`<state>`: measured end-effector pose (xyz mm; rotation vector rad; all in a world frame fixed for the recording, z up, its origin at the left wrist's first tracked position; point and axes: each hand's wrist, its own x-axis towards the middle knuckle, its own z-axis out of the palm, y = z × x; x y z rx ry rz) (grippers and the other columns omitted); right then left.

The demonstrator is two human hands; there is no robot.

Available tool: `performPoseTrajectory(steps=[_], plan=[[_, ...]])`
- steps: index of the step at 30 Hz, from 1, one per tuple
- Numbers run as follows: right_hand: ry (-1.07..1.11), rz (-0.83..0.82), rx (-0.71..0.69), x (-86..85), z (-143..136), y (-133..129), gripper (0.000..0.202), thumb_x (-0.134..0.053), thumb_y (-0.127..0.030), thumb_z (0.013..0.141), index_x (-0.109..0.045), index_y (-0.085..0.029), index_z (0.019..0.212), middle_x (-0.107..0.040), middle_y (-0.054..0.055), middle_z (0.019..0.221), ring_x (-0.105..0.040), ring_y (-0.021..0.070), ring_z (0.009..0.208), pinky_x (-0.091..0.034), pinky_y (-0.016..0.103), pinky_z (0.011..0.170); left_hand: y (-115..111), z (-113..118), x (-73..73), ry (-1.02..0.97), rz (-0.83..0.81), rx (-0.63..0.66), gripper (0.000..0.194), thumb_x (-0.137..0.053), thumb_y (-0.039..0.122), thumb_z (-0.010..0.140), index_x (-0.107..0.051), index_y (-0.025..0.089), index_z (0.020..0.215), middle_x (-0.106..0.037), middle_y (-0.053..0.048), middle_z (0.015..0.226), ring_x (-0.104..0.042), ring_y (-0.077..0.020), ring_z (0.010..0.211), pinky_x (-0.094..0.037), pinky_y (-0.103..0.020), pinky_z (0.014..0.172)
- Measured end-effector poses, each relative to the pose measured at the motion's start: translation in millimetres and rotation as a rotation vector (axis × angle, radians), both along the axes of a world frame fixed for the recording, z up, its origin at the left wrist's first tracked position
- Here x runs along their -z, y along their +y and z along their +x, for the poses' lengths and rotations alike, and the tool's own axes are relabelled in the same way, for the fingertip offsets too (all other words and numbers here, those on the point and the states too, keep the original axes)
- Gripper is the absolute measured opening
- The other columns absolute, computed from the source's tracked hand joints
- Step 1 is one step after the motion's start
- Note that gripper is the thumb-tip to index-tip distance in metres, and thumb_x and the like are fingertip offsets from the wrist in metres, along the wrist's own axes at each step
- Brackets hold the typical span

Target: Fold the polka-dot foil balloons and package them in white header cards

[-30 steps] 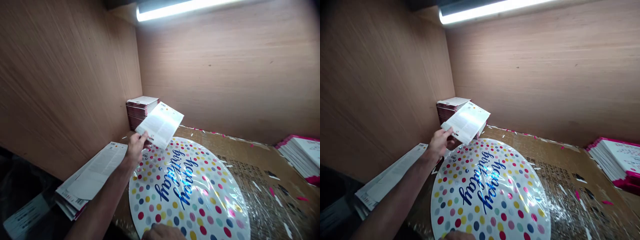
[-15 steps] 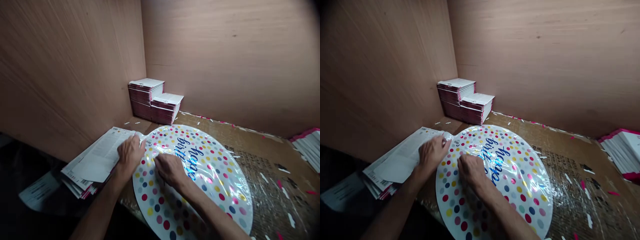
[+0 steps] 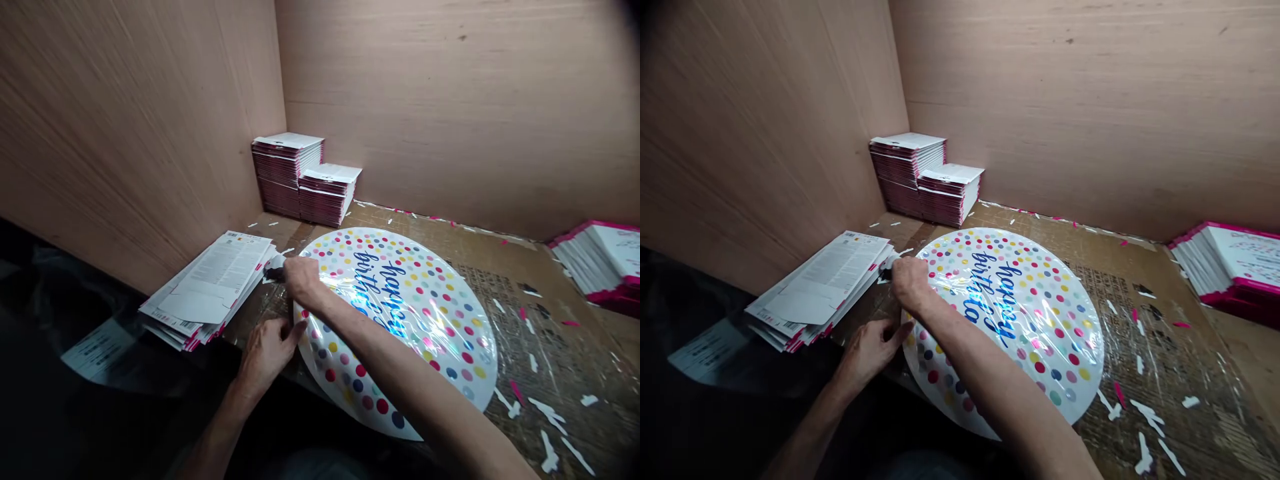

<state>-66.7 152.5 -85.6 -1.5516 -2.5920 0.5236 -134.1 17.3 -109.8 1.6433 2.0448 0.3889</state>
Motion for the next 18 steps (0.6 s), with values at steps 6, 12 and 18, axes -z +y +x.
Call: performPoseTrajectory(steps=[6, 12, 18], plan=[[0.371, -0.234, 0.173, 23.8, 49, 5, 0.034, -0.053, -0.033, 0.093, -0.072, -0.013, 0.073, -0.074, 0.009, 0.070, -0.070, 0.0171, 0.067, -0.051, 0.023, 0.061, 55, -9, -13.2, 0.062, 0.385, 0.020, 0.034, -0.036, 0.030, 0.099, -0.069, 0.020, 0.103, -0.073, -0.007, 0.100, -0.067, -0.0187, 0.092, -0.046, -0.026, 0.080], [0.714, -0.390, 0.284, 38.6, 57, 3, 0.021, -0.059, -0.020, 0.079, -0.061, -0.015, 0.059, -0.065, 0.001, 0.052, -0.056, 0.0081, 0.045, -0.041, 0.016, 0.046, 97, 1, -1.4, 0.348, 0.164, 0.070, 0.032, -0.044, 0.028, 0.094, -0.071, 0.015, 0.103, -0.065, -0.018, 0.109, -0.067, -0.0312, 0.095, -0.049, -0.039, 0.081], [0.968, -0.419, 0.521, 42.6, 121, -10, 0.019, -0.055, -0.028, 0.082, -0.058, -0.016, 0.067, -0.065, 0.002, 0.056, -0.055, 0.0085, 0.044, -0.043, 0.017, 0.043, 94, -12, 4.0, 0.588, 0.107, 0.142, 0.048, -0.043, 0.047, 0.096, -0.054, 0.021, 0.135, -0.056, -0.022, 0.123, -0.065, -0.0363, 0.097, -0.050, -0.045, 0.078]])
